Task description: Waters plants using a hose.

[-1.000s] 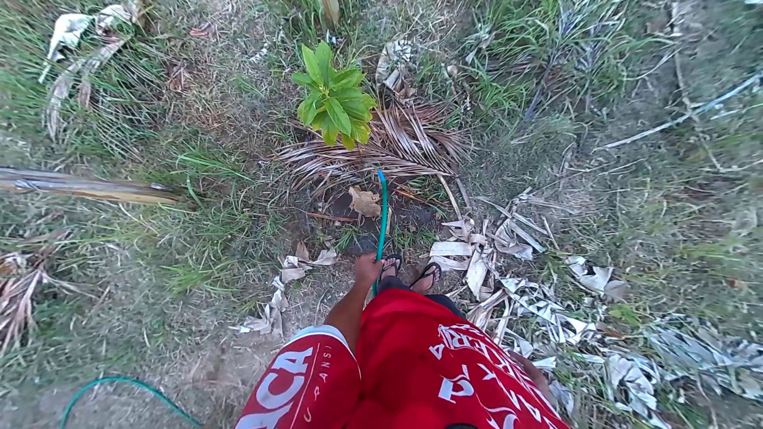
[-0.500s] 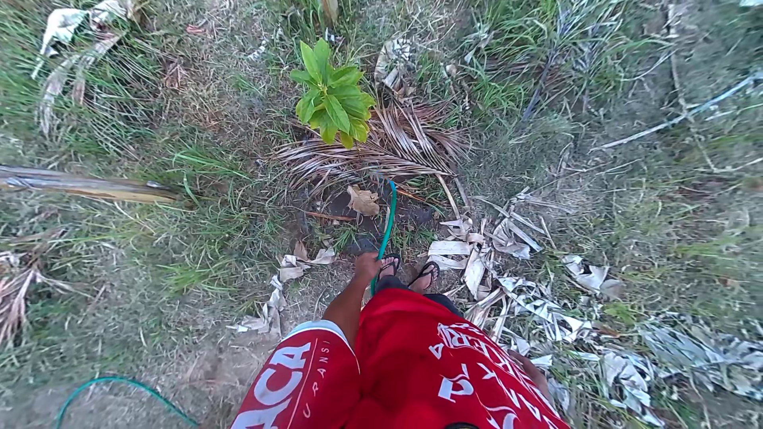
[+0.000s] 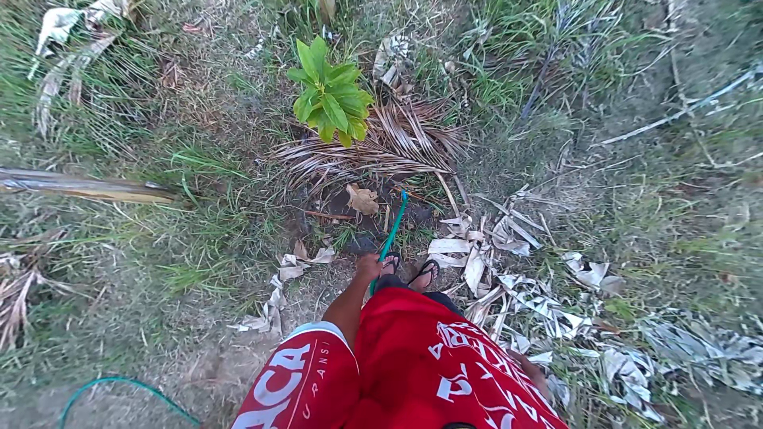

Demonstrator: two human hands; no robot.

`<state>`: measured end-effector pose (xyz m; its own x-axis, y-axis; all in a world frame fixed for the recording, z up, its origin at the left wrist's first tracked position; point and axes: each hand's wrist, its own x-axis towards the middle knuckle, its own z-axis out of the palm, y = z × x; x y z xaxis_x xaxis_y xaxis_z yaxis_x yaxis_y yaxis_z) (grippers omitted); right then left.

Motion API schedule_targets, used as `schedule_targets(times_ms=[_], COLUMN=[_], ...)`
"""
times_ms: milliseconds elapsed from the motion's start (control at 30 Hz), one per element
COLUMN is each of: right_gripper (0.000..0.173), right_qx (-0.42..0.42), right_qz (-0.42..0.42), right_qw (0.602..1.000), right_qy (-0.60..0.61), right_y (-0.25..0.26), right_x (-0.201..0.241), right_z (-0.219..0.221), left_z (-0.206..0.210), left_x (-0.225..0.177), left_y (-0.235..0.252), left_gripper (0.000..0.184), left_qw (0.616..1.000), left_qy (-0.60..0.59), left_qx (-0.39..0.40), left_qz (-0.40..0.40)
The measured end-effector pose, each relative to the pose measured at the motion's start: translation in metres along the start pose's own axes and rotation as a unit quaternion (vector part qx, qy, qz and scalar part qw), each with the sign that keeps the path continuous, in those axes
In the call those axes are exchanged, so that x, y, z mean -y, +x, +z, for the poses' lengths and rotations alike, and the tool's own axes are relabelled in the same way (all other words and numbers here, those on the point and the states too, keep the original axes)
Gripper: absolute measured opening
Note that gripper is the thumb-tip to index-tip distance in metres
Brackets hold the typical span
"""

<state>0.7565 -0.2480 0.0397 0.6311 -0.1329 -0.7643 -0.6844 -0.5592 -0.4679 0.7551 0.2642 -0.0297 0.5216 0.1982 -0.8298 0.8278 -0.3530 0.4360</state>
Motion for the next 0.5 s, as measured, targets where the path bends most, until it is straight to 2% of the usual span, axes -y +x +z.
schedule_targets(times_ms=[233,500], right_gripper=[0.036,0.035], right_qx=[0.000,0.003], right_qz=[0.024,0.015], right_qw=[1.000,1.000], right_qy=[-0.001,-0.001], right_y=[-0.012,-0.002], right_x=[0.022,0.005], right_z=[0.004,0.004], left_z=[-0.006,-0.013], left_x=[0.017,0.044], left_y=[-0.008,-0.016], left_gripper=[0.033,0.033], left_qw=[1.000,0.994], left_qy=[-0.016,-0.059], left_qx=[-0.019,-0.051], left_qz=[-0.016,-0.083])
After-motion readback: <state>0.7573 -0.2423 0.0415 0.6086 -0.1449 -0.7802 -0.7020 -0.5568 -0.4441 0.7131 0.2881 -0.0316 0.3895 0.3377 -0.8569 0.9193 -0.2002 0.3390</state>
